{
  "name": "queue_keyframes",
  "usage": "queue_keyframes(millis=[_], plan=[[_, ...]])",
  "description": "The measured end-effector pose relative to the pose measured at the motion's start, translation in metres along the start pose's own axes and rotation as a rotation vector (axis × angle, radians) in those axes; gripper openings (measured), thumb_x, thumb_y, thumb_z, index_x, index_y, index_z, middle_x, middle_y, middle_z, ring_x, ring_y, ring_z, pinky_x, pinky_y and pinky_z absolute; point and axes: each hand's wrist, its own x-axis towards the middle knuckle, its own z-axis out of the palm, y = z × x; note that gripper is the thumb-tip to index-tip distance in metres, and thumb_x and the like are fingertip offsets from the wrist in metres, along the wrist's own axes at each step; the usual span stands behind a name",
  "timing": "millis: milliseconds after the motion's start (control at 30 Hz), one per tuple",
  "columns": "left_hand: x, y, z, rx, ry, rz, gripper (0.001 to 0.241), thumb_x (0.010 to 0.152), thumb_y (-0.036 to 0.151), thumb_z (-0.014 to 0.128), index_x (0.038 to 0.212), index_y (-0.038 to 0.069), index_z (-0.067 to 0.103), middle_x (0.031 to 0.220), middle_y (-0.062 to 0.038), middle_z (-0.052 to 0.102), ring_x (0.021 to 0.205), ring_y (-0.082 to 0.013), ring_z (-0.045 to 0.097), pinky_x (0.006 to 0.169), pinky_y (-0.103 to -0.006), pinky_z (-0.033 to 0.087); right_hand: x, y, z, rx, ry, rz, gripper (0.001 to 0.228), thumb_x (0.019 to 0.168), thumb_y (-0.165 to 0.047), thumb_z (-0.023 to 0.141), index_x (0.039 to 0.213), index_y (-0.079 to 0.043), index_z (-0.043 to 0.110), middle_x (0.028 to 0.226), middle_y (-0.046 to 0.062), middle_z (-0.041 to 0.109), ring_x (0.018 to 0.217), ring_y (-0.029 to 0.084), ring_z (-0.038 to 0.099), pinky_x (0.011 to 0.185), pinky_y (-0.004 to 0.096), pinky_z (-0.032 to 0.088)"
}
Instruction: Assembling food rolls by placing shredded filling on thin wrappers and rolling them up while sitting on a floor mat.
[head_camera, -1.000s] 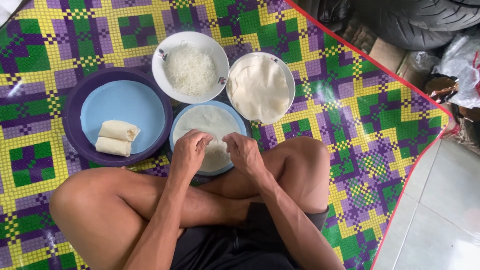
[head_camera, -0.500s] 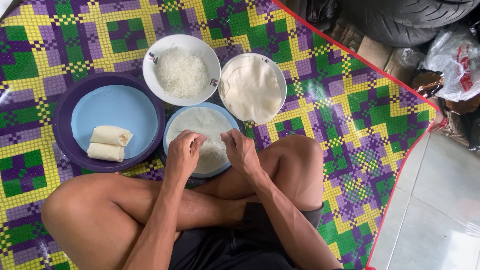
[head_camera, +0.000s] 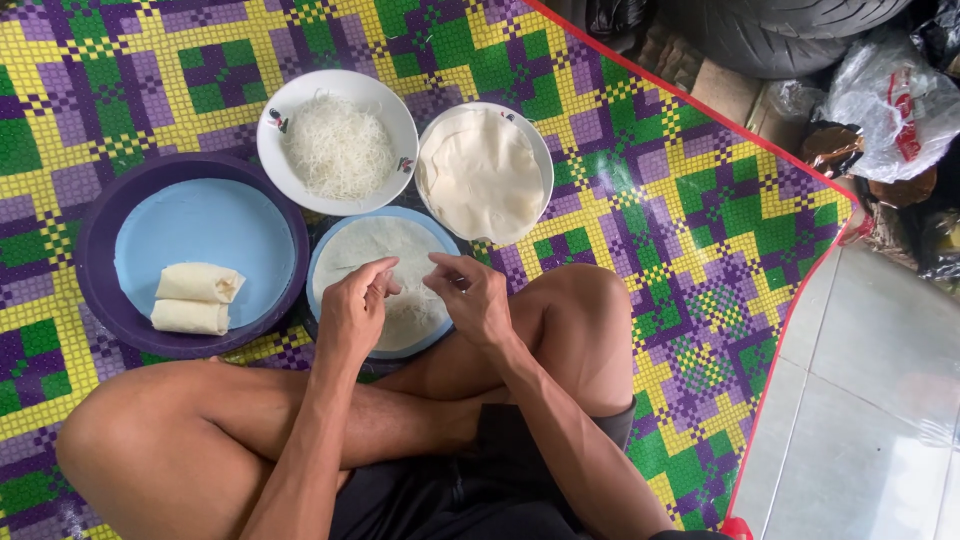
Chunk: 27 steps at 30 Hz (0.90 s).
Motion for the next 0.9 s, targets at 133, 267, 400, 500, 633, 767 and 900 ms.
queue_keyframes(millis=[133, 267, 400, 500, 633, 767, 900], plan=[[0.001, -0.002, -0.001, 0.036, 0.019, 0.026, 0.025, 0.105, 0.019, 0.065, 0.126, 0.007, 0.072, 0.091, -0.016, 0.077, 0.083, -0.0274, 0.075, 0.065, -0.0348, 0.057, -0.001, -0.002, 0.003, 0.053, -0.031, 0.040, 0.016, 0.090, -0.002, 0.072, 0.103, -0.006, 0.080, 0.073, 0.010, 0.077, 0.066, 0.017, 0.074, 0.063, 0.030, 0.064], [0.003, 0.002, -0.002, 0.031, 0.017, 0.054, 0.019, 0.105, 0.021, 0.067, 0.113, 0.007, 0.076, 0.086, -0.014, 0.074, 0.078, -0.0261, 0.074, 0.060, -0.0319, 0.057, 0.002, -0.006, 0.000, 0.075, -0.065, 0.115, 0.016, 0.100, -0.013, 0.066, 0.095, -0.002, 0.077, 0.058, 0.010, 0.068, 0.042, 0.016, 0.065, 0.042, 0.027, 0.056], [0.003, -0.014, 0.005, 0.043, 0.023, 0.073, 0.023, 0.097, 0.028, 0.080, 0.089, 0.007, 0.075, 0.074, -0.009, 0.068, 0.070, -0.0230, 0.072, 0.056, -0.0299, 0.058, 0.004, 0.004, -0.002, -0.146, -0.043, 0.096, 0.047, 0.109, -0.032, 0.052, 0.074, -0.004, 0.067, 0.048, 0.012, 0.054, 0.041, 0.018, 0.047, 0.043, 0.035, 0.043], [0.005, -0.004, 0.002, 0.021, -0.009, 0.047, 0.036, 0.106, 0.031, 0.067, 0.080, 0.007, 0.074, 0.068, -0.010, 0.064, 0.063, -0.0270, 0.069, 0.050, -0.0326, 0.056, 0.002, 0.012, 0.000, -0.162, -0.031, 0.121, 0.062, 0.112, -0.032, 0.043, 0.055, -0.008, 0.048, 0.043, 0.006, 0.041, 0.043, 0.013, 0.039, 0.043, 0.032, 0.034], [0.004, -0.002, 0.001, 0.040, 0.006, 0.068, 0.030, 0.107, 0.031, 0.065, 0.087, 0.009, 0.072, 0.072, -0.008, 0.063, 0.068, -0.0227, 0.070, 0.053, -0.0292, 0.056, 0.001, -0.001, 0.004, -0.273, -0.089, 0.081, 0.050, 0.105, -0.039, 0.053, 0.066, -0.008, 0.051, 0.054, 0.018, 0.046, 0.050, 0.027, 0.043, 0.052, 0.041, 0.039], [0.006, -0.008, 0.002, 0.053, -0.016, 0.068, 0.017, 0.104, 0.023, 0.067, 0.106, 0.008, 0.072, 0.084, -0.011, 0.066, 0.076, -0.0264, 0.072, 0.057, -0.0328, 0.059, 0.000, 0.003, 0.008, -0.134, -0.093, -0.031, 0.014, 0.102, -0.018, 0.061, 0.103, -0.005, 0.068, 0.066, 0.011, 0.062, 0.057, 0.019, 0.056, 0.053, 0.033, 0.048], [0.007, -0.017, 0.005, 0.072, -0.027, 0.040, 0.016, 0.094, 0.007, 0.074, 0.110, 0.007, 0.072, 0.091, -0.012, 0.065, 0.083, -0.0284, 0.072, 0.063, -0.0348, 0.061, 0.001, 0.003, 0.010, -0.046, -0.042, -0.004, 0.035, 0.093, -0.009, 0.074, 0.126, 0.001, 0.066, 0.090, 0.012, 0.074, 0.075, 0.019, 0.069, 0.063, 0.031, 0.058]])
